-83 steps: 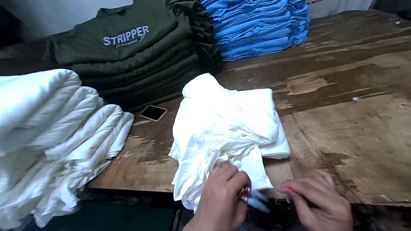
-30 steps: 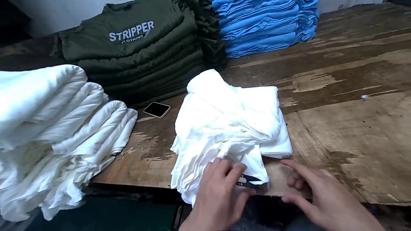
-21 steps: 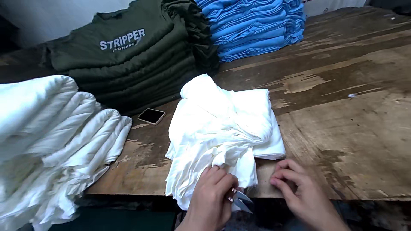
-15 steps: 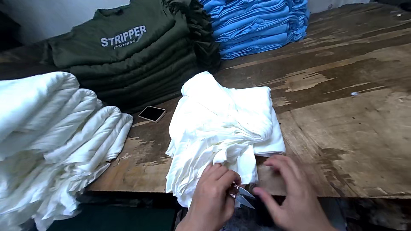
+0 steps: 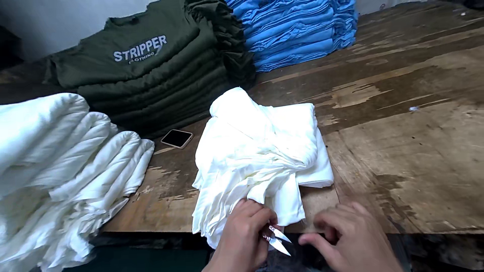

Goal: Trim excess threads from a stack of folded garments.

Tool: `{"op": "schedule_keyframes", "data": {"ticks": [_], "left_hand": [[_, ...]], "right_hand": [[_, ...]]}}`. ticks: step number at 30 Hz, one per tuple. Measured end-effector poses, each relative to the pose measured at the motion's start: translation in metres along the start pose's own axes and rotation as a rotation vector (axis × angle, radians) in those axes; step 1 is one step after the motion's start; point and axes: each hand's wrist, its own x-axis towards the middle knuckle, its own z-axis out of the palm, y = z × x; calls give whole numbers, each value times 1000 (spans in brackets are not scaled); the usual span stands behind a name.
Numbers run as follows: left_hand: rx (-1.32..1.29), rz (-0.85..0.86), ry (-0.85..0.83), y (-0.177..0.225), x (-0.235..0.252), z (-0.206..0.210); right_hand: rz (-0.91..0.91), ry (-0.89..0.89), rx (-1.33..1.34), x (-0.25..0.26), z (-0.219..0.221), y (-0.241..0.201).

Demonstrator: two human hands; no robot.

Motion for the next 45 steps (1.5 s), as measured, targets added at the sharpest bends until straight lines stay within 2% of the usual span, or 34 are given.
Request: {"op": "schedule_keyframes", "data": {"ticks": [1,3,8,12,15,19,23,25,28,30,32,34,35,37,40,43,45], "left_hand": [[3,5,-5,0,0,0],[4,6,-17,2,2,-1],[-114,-124,38,22,13,-12],[56,-90,90,43,29,-4],[189,-49,60,52,40,10],[245,-61,66,54,41,15],[139,-147,-6,47,25,5],[90,-164,25,42,19,7],[-59,-174,92,32,19,8],[-217,-218,80,27,25,3],[-325,-318,91,21,32,-2],[-417,-440,81,16,39,-5],[-445,-487,72,15,42,-5],[-483,-534,57,13,47,-6],[-517,-520,36,13,42,-5],[-539,-393,43,13,30,-6],[-402,-238,84,16,24,-6]], "right_hand": [[43,103,-10,3,10,-5],[33,186,-7,3,23,-7],[132,201,198,-11,10,-1],[180,350,248,-10,12,0],[109,423,289,-8,15,-3],[48,368,244,-14,13,-2],[112,157,96,-16,5,0],[144,156,70,-13,12,-8],[124,374,318,2,40,-19],[109,522,730,18,54,-22],[180,544,1110,35,52,-25],[217,478,1248,43,52,-23],[176,422,1216,42,53,-21],[81,369,934,38,54,-20],[-35,491,464,16,51,-17],[-34,507,376,-11,35,-8],[6,449,417,-24,26,-6]]}}
